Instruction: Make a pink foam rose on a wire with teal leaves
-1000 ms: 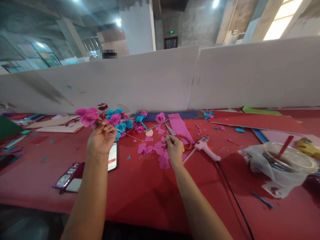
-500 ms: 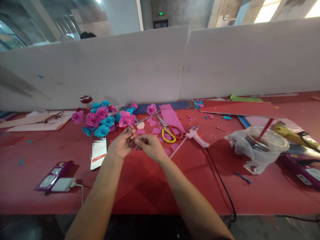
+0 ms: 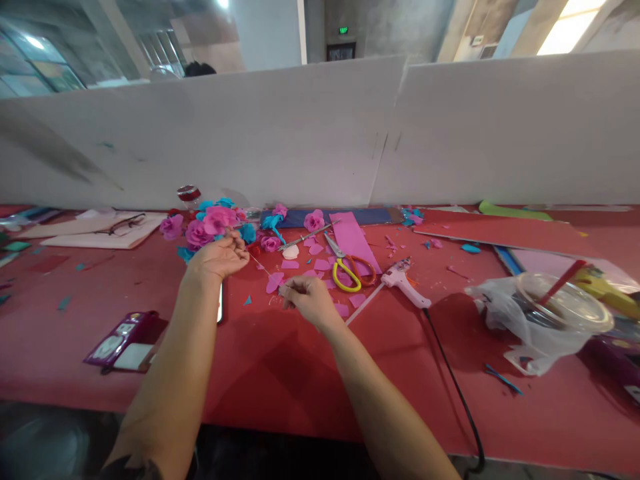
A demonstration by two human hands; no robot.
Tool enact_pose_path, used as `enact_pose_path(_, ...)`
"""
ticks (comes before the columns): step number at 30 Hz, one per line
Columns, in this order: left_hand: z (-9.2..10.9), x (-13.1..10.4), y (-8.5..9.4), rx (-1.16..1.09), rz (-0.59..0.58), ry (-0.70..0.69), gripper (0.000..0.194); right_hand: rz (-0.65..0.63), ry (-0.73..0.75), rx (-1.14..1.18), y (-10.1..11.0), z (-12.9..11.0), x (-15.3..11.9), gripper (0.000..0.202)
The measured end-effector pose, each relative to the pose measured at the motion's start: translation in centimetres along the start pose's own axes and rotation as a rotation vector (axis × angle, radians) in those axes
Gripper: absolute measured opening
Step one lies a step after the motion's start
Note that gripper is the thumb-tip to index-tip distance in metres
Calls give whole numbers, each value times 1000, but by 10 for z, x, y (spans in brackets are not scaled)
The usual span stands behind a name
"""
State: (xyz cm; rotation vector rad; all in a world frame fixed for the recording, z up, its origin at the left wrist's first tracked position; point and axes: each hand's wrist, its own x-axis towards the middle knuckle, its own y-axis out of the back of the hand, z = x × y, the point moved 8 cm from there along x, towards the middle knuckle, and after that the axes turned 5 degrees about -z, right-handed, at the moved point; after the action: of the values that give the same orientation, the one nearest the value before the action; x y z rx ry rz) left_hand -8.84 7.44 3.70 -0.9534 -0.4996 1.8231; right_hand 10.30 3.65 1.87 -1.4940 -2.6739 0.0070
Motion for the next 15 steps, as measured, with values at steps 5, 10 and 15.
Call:
enact_pose_path(5, 27, 5, 7, -21, -12, -24, 26, 0, 8, -74, 3, 1, -1, 19)
enact_pose_path(10, 71, 2, 18, -28, 49, -279, 26, 115, 3, -270, 22, 5, 0, 24)
enact_pose_path(15, 54, -25, -23, 137, -202, -578, 23, 504, 21, -789, 56, -13, -7, 26)
